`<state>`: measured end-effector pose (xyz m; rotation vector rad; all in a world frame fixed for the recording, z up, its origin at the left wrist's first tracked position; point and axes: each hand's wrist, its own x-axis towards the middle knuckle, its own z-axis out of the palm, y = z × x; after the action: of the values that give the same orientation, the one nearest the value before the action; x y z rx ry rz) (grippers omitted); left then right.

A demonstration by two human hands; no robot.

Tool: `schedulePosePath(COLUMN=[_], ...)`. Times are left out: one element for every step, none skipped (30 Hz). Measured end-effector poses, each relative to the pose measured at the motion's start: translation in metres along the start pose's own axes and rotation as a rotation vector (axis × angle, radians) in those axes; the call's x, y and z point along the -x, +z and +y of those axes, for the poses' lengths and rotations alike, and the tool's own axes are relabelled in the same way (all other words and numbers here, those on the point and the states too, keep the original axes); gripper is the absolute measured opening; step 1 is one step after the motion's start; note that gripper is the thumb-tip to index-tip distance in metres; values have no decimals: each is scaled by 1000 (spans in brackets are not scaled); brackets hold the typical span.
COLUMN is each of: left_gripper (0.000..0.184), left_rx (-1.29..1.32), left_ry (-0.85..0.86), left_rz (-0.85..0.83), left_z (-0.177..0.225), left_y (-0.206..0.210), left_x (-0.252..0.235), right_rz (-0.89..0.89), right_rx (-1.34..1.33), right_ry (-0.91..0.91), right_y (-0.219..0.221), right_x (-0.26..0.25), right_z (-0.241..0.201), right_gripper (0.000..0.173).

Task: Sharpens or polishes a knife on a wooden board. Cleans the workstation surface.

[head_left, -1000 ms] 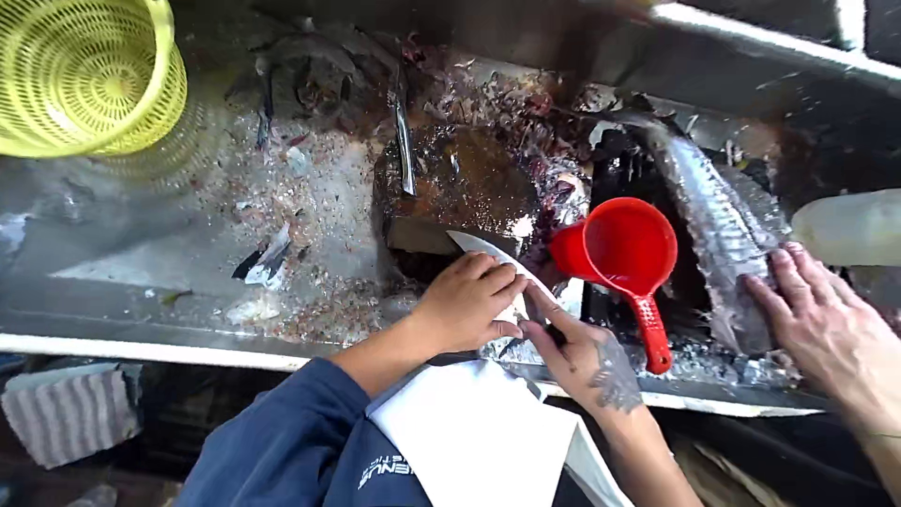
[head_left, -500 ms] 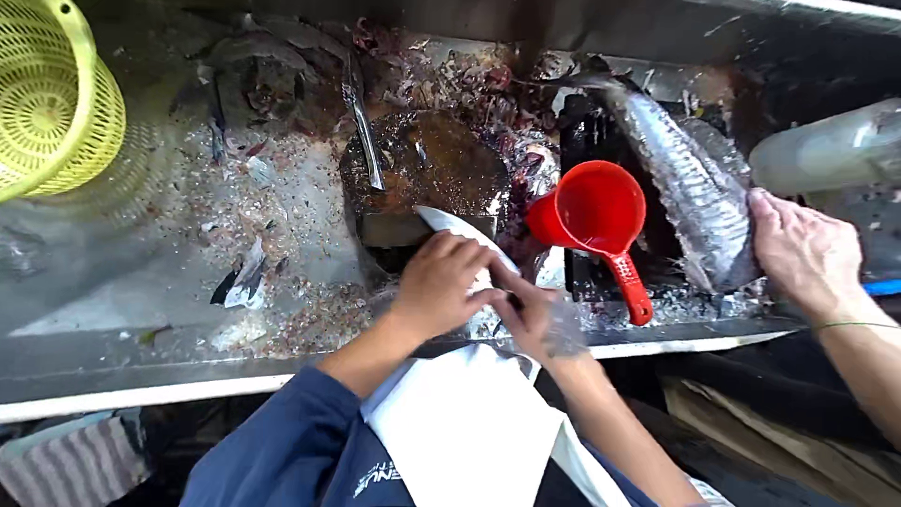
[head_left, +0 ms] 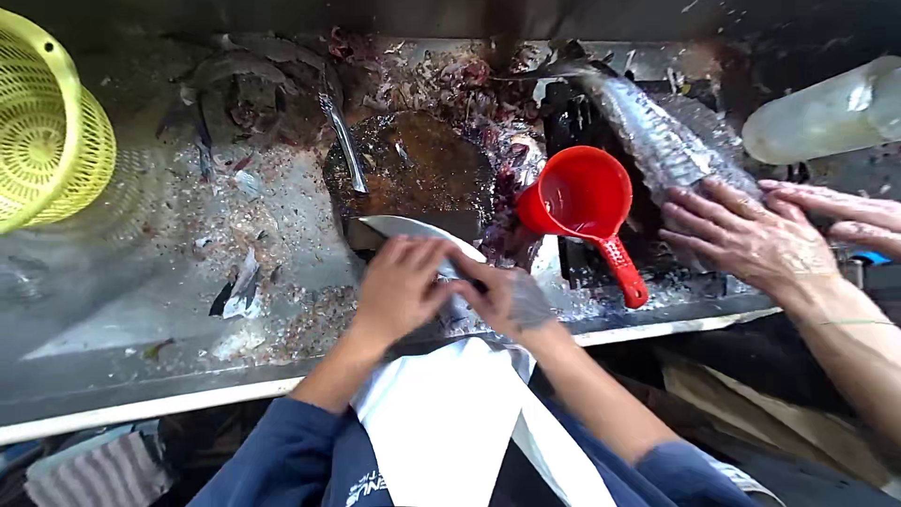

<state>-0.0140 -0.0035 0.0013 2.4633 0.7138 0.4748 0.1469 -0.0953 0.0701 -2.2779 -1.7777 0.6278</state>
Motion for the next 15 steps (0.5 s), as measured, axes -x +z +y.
schedulePosePath(left_gripper=[47, 45, 49, 54, 58, 61, 63, 62, 60, 58, 56, 54, 51, 49, 48], left_rx=[-37, -73, -116, -152, -171, -171, -153, -122, -85, -57, -46, -45, -60, -97, -152], left_ry=[-19, -30, -34, -29, -22, -9, 12, 44, 80, 114, 133, 126, 97, 63, 32], left_rz=[54, 87, 95, 97, 92, 81, 52, 7, -31, -54, -61, -48, -18, 31, 83], left_z=[-21, -38, -46, -47, -40, -28, -13, 3, 16, 25, 29, 27, 18, 4, -11], left_y=[-13, -23, -28, -27, -21, -11, 0, 10, 19, 26, 29, 29, 23, 15, 6], left_x=[9, 18, 27, 30, 28, 20, 11, 0, -11, -19, -23, -22, -14, -1, 14], right_rz=[-6, -54, -99, -185, -208, -277, -286, -260, -200, -87, -41, -53, -95, -146, -188], right_rx=[-96, -133, -144, -160, -163, -165, -164, -154, -135, -114, -98, -80, -68, -73, -80], right_ry=[-28, -44, -58, -37, -27, 32, 71, 92, 78, 12, -40, -78, -106, -132, -165], right_y=[26, 35, 36, 25, 16, 0, -9, -15, -17, -13, -12, -13, -10, -3, 6], right_x=[-12, -24, -30, -31, -27, -20, -9, 4, 17, 26, 28, 21, 10, -5, -19], right_z=[6, 3, 0, -1, 6, 17, 35, 55, 76, 96, 106, 106, 96, 80, 62], right_gripper=[48, 50, 52, 52, 51, 50, 49, 48, 47, 46, 47, 48, 49, 48, 48])
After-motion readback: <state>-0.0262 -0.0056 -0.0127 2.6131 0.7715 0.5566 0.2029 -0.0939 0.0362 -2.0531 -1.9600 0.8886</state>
